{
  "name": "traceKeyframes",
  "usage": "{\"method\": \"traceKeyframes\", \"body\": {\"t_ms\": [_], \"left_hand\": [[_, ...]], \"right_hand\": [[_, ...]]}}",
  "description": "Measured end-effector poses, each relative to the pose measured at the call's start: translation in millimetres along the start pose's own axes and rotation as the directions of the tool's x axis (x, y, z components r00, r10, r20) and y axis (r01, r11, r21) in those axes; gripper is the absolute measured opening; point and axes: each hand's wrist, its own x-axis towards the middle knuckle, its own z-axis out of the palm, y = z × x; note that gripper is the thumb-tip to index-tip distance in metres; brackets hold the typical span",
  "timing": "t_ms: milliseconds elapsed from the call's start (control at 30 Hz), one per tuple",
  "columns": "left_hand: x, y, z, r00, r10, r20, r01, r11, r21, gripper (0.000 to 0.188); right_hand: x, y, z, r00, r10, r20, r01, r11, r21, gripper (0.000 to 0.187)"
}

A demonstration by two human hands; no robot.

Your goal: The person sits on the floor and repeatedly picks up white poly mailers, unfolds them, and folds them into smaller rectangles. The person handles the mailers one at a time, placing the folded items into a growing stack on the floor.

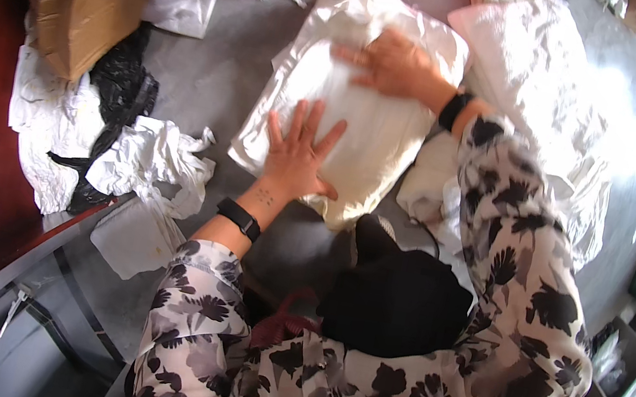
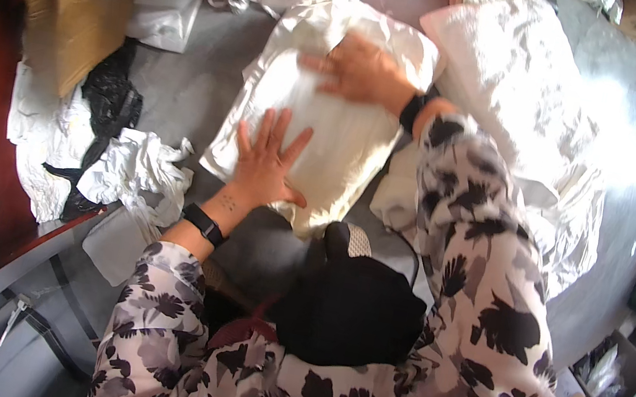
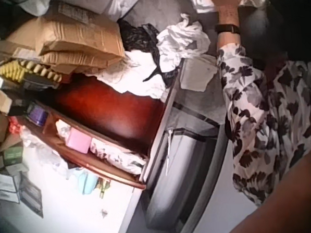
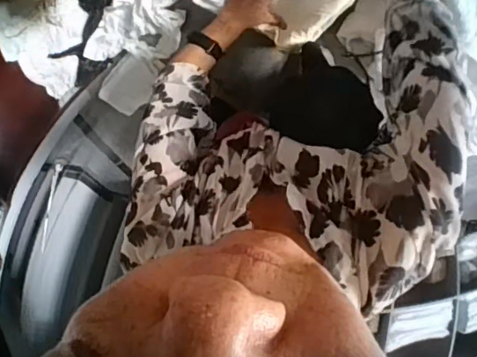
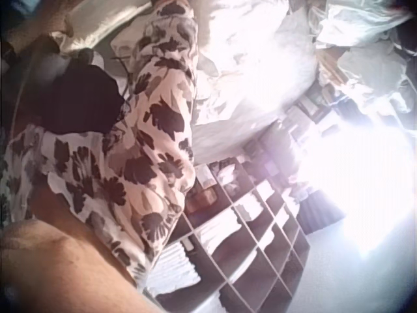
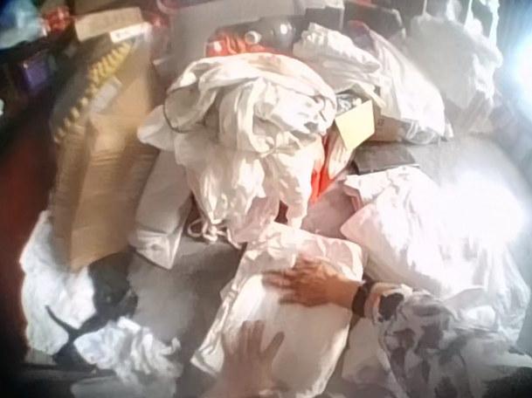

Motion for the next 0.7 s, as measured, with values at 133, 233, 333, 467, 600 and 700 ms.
{"method": "traceKeyframes", "body": {"t_ms": [133,233,333,467,600,700], "left_hand": [[-2,-8,19,0.999,-0.024,0.029,0.026,0.997,-0.074,0.138],[-2,-6,18,0.997,-0.029,0.075,0.034,0.998,-0.058,0.140],[1,-1,11,0.988,-0.072,0.139,0.076,0.997,-0.025,0.137],[8,5,0,0.988,-0.037,0.147,0.050,0.995,-0.081,0.133],[-6,10,-18,0.993,-0.033,0.114,0.044,0.995,-0.094,0.123],[-34,-9,-39,0.991,0.097,0.091,-0.077,0.976,-0.203,0.093]], "right_hand": [[9,47,-16,0.931,0.345,-0.118,-0.361,0.918,-0.164,0.056],[-13,26,-49,0.931,0.365,-0.032,-0.337,0.821,-0.461,0.053],[-53,-23,-39,0.991,0.061,-0.118,-0.082,0.980,-0.183,0.055],[-95,-19,-15,0.851,0.497,-0.167,-0.524,0.825,-0.215,0.058],[-96,-20,-27,0.949,0.235,-0.209,-0.241,0.970,-0.007,0.068],[-80,-44,-62,0.882,0.376,0.285,-0.409,0.910,0.067,0.072]]}}
